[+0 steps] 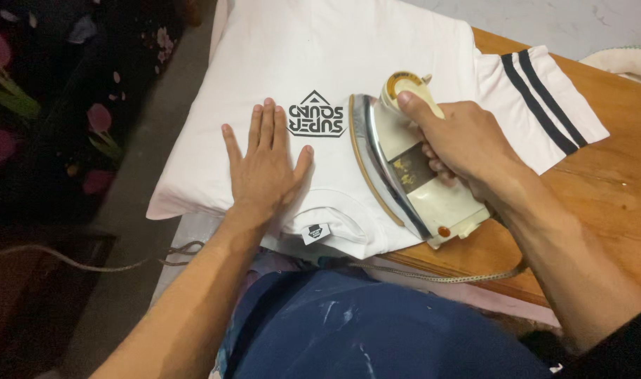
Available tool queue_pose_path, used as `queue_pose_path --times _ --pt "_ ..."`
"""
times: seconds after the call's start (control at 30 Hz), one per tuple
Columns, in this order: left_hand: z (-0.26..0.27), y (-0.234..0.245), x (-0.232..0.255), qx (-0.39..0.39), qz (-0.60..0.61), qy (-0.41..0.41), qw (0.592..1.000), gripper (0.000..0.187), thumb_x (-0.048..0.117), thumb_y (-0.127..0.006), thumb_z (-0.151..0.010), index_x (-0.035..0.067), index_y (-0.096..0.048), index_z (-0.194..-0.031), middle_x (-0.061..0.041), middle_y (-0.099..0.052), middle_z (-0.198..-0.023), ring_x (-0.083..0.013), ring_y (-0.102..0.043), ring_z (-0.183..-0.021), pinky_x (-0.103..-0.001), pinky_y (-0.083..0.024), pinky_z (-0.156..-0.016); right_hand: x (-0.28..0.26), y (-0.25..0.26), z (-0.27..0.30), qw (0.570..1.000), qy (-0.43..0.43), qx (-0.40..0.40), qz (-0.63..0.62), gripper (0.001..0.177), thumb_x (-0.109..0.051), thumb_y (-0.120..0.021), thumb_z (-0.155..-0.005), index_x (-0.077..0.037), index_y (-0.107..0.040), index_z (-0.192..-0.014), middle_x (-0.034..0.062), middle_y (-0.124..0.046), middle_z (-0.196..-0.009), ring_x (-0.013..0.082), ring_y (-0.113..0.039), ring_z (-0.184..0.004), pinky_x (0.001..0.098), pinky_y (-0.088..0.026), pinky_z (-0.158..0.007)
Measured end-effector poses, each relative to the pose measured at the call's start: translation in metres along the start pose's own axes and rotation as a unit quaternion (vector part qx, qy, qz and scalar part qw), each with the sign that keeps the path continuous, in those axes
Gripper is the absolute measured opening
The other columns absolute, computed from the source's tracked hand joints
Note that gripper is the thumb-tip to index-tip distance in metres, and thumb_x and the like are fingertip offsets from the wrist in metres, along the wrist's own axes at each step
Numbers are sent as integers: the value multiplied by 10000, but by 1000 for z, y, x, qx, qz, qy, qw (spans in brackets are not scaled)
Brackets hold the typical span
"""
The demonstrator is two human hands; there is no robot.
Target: The person irons a white t-shirt with black graphics on a wooden table. They smooth the fabric with their hands, use a steam iron on the front and sleeves, flip the shirt to iron the back, and finish by ironing the sleeve cuffs.
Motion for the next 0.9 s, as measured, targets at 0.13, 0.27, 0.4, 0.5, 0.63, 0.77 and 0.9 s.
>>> queue_pose_path --times 0.13,0.27,0.4,0.5,0.63,0.77,0.9 --pt "-13 14 -18 -37 -6 13 999 867 598 -394 -979 -9 -218 -1573 -171 -161 -1668 -285 -107 -1546 -691 36 -1151 -7 -1 -13 998 7 -3 -70 594 -556 -544 -994 -50 -556 -683 -1 -445 -547 121 -417 -392 317 -349 -336" --pt "-39 17 -26 -36 13 -35 999 841 590 -387 -1001 13 -229 -1591 -159 -183 -1679 -285 -126 -1552 -689 17 -1172 -19 -3 -29 999 32 -4 -23 626 -573 -537 -992 -27 -573 -688 21 -465 -543 144 -454 -404 336 -368 -337" --pt "-43 9 -22 -19 -18 -47 999 753 518 -372 -1033 28 -268 -1595 -135 -241 -1679 -269 -172 -1562 -684 -25 -1201 -26 -5 -44 990 97 -25 98 671 -618 -513 -968 -10 -650 -721 66 -524 -504 192 -556 -421 349 -414 -356" --pt "-41 9 -23 -10 -19 -48 999 728 488 -379 -1034 30 -283 -1592 -133 -257 -1676 -269 -186 -1560 -676 -41 -1205 -28 -8 -51 976 107 -51 184 696 -657 -499 -932 -13 -687 -748 104 -518 -490 237 -576 -425 404 -405 -367" --pt "-42 8 -23 -9 -17 -43 999 720 485 -373 -1026 48 -280 -1591 -120 -251 -1674 -258 -181 -1553 -671 -40 -1203 -30 -14 -54 979 146 -4 144 681 -655 -476 -964 -51 -682 -724 84 -555 -466 206 -601 -409 344 -454 -382" --pt "-43 9 -23 -16 -23 -42 999 724 489 -357 -1025 52 -267 -1595 -118 -237 -1677 -256 -167 -1552 -662 -31 -1202 -34 -24 -56 996 83 18 40 673 -617 -493 -979 -33 -629 -674 36 -528 -485 179 -563 -394 363 -423 -341" --pt "-45 8 -22 -28 -35 -37 998 729 492 -343 -1013 61 -243 -1592 -108 -215 -1671 -246 -145 -1544 -645 -11 -1198 -36 -20 -54 995 95 -29 7 666 -593 -526 -984 -15 -579 -655 27 -482 -489 172 -497 -371 375 -385 -327"
Point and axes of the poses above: each hand's wrist, its own z-axis away from the middle knuckle, its own y-axis out of the back of the hand, x = y × z, the point moved 2 cm from there along -z, towards the middle knuckle
